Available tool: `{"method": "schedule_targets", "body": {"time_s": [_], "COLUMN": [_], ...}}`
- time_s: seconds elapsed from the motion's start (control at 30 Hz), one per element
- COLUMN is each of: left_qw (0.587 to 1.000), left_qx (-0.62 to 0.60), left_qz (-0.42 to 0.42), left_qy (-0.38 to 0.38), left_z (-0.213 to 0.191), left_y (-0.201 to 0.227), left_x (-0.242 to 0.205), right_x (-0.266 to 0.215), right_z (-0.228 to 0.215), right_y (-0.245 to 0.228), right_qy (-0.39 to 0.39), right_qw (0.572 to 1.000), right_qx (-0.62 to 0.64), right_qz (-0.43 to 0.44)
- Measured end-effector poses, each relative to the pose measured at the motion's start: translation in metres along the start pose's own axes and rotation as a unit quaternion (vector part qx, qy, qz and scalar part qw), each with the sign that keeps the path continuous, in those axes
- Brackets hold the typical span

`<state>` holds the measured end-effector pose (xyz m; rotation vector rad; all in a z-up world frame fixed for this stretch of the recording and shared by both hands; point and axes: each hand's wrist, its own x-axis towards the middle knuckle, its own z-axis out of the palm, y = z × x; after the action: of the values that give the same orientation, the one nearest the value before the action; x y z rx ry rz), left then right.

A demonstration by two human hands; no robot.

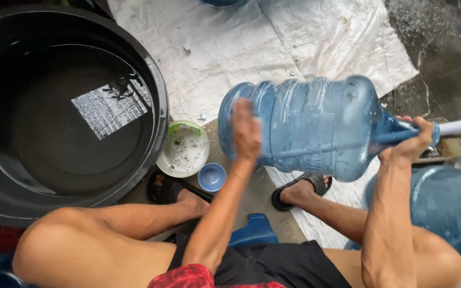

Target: The person scrubs the exterior of a large blue water jug with a soapy sponge, rinses it with water from a nearby basin, and then uses a long white brush to clean the interior. The person repeats the scrubbing and rinsing process on the jug's exterior.

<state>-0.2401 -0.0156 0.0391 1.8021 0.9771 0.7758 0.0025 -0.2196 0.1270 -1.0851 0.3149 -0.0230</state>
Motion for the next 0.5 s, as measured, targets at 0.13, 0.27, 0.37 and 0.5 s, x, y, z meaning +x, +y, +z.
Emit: {"method": "schedule_targets", "body": {"time_s": [0.13, 0.27, 0.37, 0.5], "left_qw": [0.989, 0.985, 0.987, 0.983], "left_qx": [-0.035, -0.013, 0.002, 0.039], "left_qz": [0.142, 0.172, 0.161, 0.151], "left_qy": [0.039, 0.017, -0.010, 0.097], "left_z": [0.013, 0.014, 0.021, 0.032], "left_y": [-0.031, 0.013, -0.035, -0.056], "left_x": [0.015, 0.022, 0.015, 0.024], "right_x": [-0.010, -0.018, 0.002, -0.007], "right_z": [0.018, 0.032, 0.018, 0.003], "right_y": [0.002, -0.006, 0.005, 0.011], "right_qy": [0.026, 0.061, 0.059, 0.084], "right_qw": [1.000, 0.998, 0.998, 0.996], "right_qx": [-0.001, 0.013, -0.008, 0.018], "right_qz": [-0.009, -0.028, -0.035, -0.022]}}
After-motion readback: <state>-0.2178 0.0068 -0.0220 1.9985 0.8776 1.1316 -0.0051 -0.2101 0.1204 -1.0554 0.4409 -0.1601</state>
